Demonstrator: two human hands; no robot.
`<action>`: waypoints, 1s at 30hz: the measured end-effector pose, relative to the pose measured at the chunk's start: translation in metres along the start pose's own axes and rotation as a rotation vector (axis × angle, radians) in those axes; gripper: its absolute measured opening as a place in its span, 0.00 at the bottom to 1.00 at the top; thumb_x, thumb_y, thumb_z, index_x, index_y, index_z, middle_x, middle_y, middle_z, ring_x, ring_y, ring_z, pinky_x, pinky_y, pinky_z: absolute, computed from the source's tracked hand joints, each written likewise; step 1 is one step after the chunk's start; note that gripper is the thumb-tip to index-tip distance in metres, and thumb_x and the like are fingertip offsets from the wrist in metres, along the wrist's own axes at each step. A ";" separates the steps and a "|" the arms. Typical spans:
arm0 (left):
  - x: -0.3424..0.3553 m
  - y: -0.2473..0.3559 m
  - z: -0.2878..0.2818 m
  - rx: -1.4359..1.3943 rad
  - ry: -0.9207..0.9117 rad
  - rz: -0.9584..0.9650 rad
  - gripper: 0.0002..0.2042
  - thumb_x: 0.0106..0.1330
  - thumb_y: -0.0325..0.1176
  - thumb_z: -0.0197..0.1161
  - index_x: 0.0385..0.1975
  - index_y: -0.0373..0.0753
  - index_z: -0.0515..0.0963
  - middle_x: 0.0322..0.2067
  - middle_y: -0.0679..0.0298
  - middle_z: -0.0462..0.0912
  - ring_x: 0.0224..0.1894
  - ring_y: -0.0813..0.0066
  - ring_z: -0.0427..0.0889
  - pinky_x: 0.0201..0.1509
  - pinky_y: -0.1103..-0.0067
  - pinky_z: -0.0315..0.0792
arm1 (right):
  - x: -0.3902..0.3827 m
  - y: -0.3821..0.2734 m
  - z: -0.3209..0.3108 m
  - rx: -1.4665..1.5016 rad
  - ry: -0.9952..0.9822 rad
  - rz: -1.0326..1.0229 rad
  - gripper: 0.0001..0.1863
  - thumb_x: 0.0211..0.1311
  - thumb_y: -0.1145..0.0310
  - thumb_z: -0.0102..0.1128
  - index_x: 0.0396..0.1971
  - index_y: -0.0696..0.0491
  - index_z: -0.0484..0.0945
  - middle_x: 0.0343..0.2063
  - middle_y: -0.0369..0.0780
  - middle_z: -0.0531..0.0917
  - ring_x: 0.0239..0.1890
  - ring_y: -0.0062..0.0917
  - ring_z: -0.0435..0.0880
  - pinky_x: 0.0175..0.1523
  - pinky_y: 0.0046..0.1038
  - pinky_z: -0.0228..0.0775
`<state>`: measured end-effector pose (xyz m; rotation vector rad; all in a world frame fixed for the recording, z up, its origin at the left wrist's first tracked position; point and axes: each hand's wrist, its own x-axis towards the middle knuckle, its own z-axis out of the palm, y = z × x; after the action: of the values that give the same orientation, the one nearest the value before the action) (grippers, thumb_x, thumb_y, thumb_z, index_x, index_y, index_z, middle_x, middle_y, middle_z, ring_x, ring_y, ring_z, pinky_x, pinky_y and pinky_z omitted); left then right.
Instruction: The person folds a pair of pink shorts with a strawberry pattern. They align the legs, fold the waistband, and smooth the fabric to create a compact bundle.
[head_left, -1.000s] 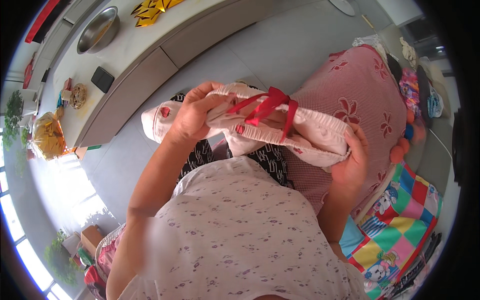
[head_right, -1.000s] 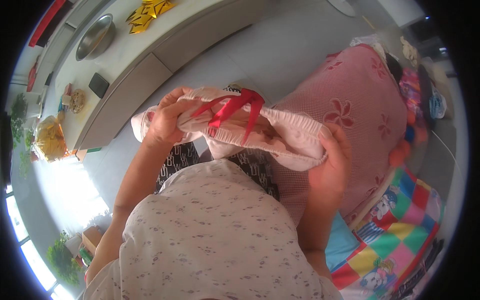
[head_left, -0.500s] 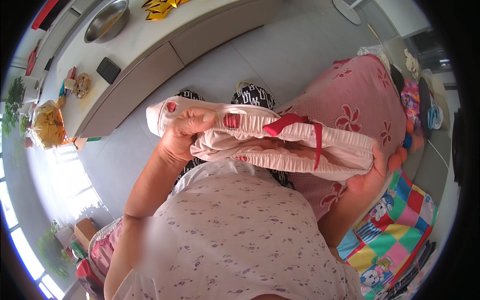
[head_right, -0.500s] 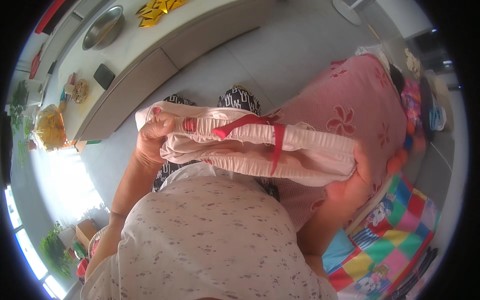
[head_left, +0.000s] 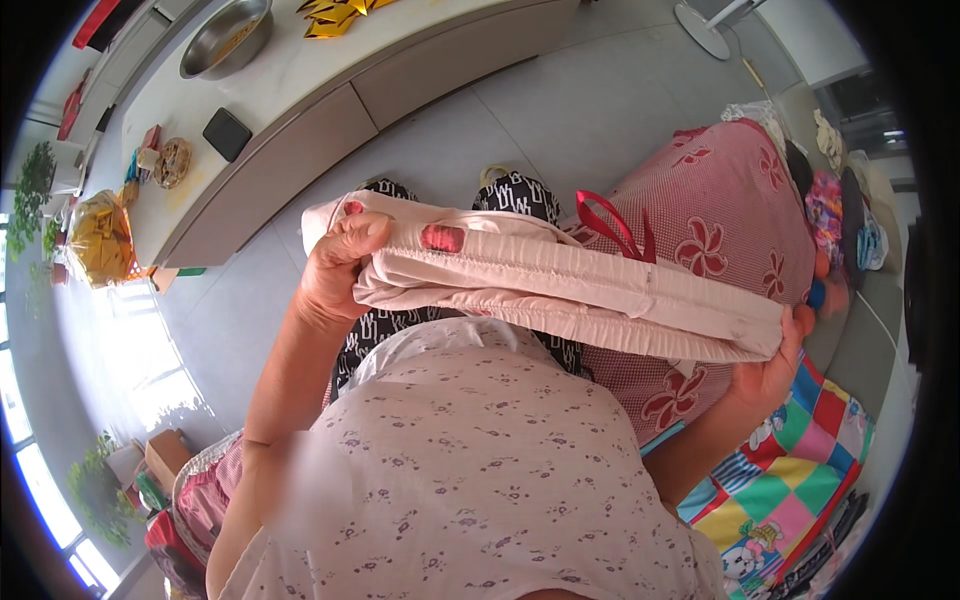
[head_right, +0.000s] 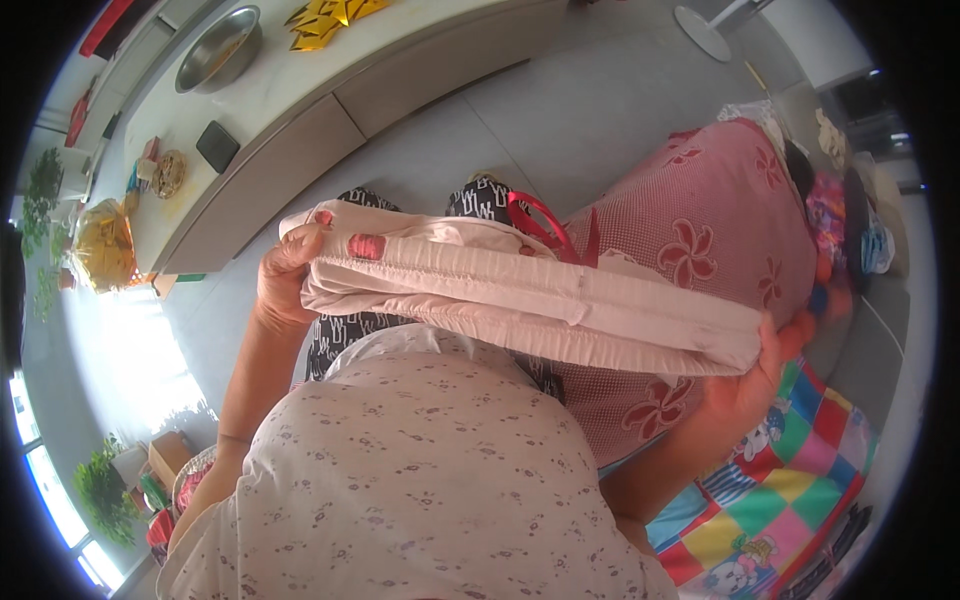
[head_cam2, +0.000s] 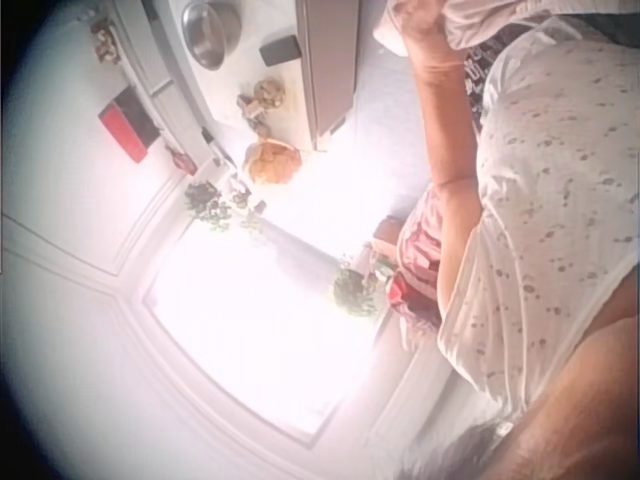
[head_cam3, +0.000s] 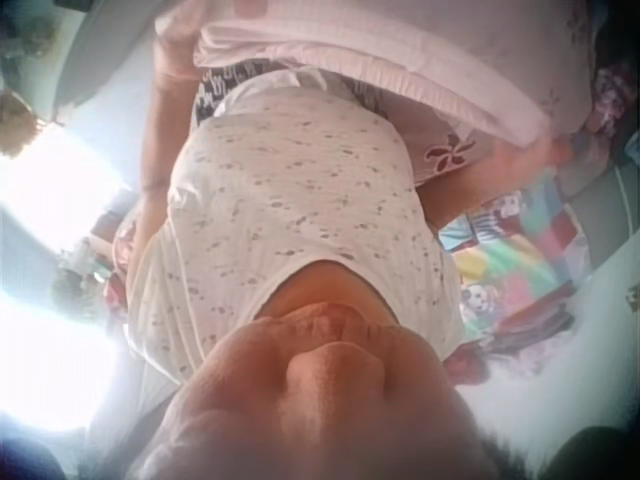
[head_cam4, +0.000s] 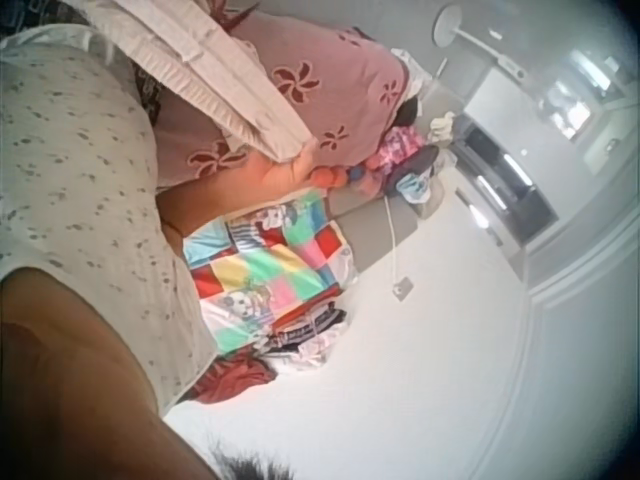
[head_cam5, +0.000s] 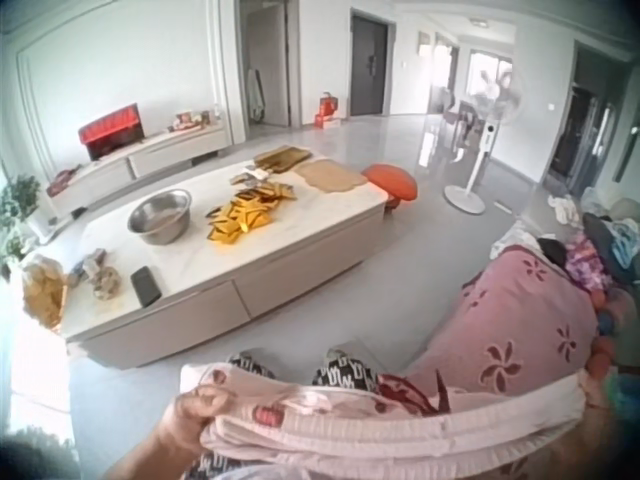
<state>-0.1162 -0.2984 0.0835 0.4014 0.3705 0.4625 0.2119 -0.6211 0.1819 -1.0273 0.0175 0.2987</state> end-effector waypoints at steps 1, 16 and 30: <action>0.001 0.000 0.004 0.004 -0.005 -0.012 0.13 0.57 0.29 0.65 0.41 0.33 0.78 0.41 0.53 0.81 0.44 0.59 0.81 0.53 0.65 0.74 | 0.000 0.001 0.002 -0.009 0.004 -0.016 0.15 0.61 0.76 0.58 0.45 0.43 0.72 0.46 0.34 0.77 0.50 0.30 0.76 0.57 0.41 0.70; 0.005 -0.006 0.014 0.114 -0.012 -0.069 0.12 0.62 0.32 0.61 0.41 0.33 0.79 0.42 0.56 0.81 0.44 0.64 0.81 0.51 0.69 0.74 | -0.017 0.028 0.031 -0.140 -0.136 0.067 0.18 0.55 0.74 0.59 0.48 0.50 0.74 0.49 0.38 0.75 0.54 0.28 0.73 0.58 0.35 0.69; 0.084 -0.019 0.053 0.378 -0.174 0.131 0.32 0.62 0.34 0.60 0.65 0.32 0.57 0.62 0.50 0.64 0.65 0.56 0.61 0.68 0.65 0.56 | 0.033 0.093 0.069 0.034 -0.422 0.203 0.10 0.63 0.75 0.54 0.43 0.61 0.77 0.43 0.46 0.80 0.49 0.34 0.78 0.57 0.37 0.69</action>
<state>-0.0166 -0.2874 0.0988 0.8313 0.2629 0.4814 0.2110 -0.5103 0.1350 -0.9137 -0.2550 0.6933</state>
